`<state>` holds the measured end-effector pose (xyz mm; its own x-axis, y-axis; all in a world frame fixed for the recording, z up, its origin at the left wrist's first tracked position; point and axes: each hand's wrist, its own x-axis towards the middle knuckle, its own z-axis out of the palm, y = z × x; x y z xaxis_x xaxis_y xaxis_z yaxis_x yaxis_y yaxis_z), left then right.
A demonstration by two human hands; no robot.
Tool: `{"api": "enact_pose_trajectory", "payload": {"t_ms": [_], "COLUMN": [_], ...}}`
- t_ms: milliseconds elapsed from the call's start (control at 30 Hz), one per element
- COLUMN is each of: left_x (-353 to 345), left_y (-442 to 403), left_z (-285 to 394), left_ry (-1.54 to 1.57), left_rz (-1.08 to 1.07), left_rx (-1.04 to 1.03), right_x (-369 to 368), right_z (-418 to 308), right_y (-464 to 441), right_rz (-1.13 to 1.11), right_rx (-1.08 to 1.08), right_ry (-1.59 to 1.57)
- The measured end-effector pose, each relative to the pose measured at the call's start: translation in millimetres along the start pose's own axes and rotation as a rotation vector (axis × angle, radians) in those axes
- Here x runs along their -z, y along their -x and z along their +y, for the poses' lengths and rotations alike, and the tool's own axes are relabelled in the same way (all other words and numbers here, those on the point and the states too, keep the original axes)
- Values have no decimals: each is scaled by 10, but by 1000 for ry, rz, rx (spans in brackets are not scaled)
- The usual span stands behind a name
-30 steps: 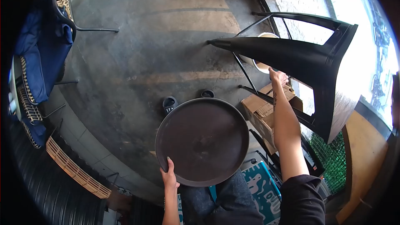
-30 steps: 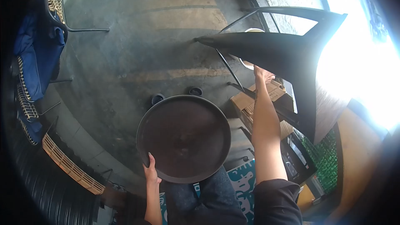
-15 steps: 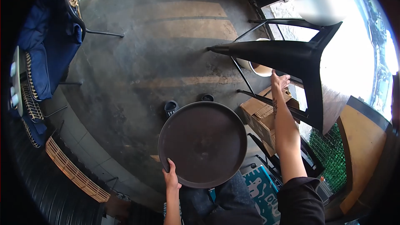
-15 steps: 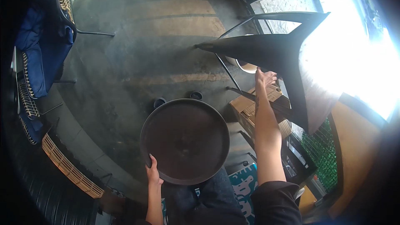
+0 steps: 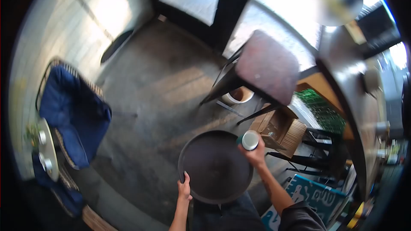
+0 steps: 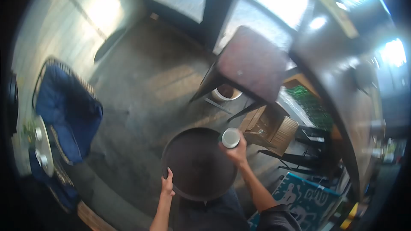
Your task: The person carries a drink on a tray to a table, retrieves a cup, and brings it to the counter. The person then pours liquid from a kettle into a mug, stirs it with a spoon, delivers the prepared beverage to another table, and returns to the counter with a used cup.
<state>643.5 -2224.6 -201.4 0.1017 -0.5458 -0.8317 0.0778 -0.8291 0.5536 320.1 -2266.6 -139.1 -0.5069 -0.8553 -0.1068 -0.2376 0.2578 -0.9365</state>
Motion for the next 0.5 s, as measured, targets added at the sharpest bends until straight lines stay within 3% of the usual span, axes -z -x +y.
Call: {"api": "enact_pose_trajectory", "payload": {"t_ms": [67, 133, 167, 233, 367, 433, 500], "left_x": [-136, -265, -323, -427, -919, -1112, -1117], "left_y": [208, 421, 480, 645, 1225, 1665, 1927], "left_z": [287, 520, 535, 671, 746, 658, 465], "left_ry": [-135, -57, -179, -139, -394, -555, -653], "left_rz": [-76, -294, -148, -456, -689, -914, -1021], "left_rx": [-21, -36, -23, -75, -75, -87, -29], "right_x": [232, 393, 437, 541, 864, 1020, 1040], "right_z": [-261, -523, -706, -972, -1193, -1275, -1468], "right_y": [488, 972, 1208, 1675, 2588, 3108, 3664], "right_rz": [15, 109, 166, 302, 577, 755, 928], "right_rx": [-8, -44, -34, -54, -75, -106, -24], "right_ry": [43, 37, 34, 23, 70, 55, 160]}}
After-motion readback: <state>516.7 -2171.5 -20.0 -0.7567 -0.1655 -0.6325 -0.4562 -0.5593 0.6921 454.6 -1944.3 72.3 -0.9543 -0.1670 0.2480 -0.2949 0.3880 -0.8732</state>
